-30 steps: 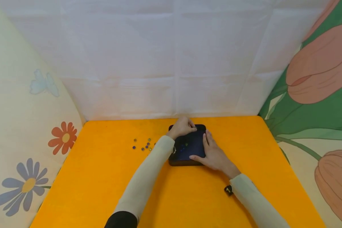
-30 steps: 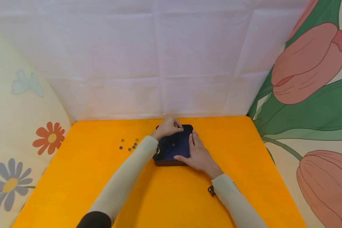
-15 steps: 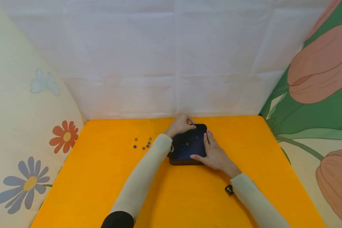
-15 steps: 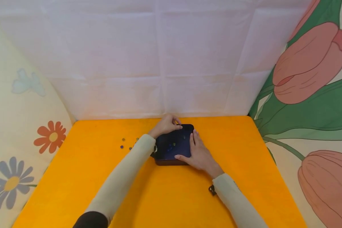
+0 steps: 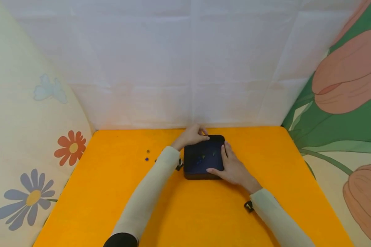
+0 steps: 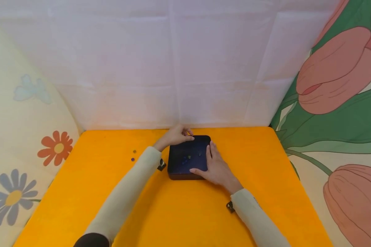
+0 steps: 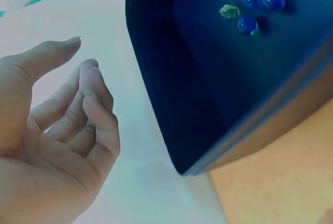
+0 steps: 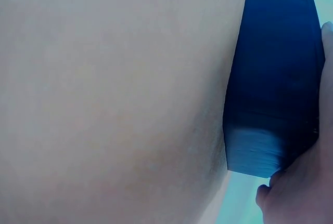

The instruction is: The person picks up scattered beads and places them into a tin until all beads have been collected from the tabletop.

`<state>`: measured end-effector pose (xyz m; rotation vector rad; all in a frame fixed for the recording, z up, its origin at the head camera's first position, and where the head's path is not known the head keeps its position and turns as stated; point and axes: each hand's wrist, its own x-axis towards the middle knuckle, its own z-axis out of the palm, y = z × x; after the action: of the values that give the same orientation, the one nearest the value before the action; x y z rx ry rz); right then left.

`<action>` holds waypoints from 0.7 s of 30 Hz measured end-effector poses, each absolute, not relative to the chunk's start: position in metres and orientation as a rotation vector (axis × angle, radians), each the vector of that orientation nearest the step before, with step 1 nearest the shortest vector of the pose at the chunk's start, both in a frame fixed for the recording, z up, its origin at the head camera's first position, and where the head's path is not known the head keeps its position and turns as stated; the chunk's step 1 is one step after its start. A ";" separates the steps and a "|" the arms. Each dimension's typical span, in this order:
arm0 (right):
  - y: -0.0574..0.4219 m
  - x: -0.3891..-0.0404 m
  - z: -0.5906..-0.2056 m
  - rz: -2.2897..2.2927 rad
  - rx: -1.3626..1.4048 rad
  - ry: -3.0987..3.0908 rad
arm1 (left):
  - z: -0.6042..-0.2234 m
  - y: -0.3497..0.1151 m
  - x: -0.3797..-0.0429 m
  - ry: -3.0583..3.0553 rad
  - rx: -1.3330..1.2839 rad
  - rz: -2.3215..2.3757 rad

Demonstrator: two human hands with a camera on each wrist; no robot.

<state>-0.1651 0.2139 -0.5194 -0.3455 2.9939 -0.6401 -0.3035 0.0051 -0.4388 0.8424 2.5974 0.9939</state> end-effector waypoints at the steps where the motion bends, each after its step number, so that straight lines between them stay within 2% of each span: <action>1: 0.214 -0.165 -0.519 -0.643 -0.343 2.991 | -0.438 0.003 -0.303 2.596 0.841 0.993; 21: 0.215 -0.164 -0.521 -0.627 -0.299 2.980 | -0.428 -0.060 -0.282 2.587 0.813 1.029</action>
<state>-0.1638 0.2145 -0.5205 -0.2990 2.9797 -0.6271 -0.2816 -0.0596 -0.4284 0.8133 2.5868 1.0286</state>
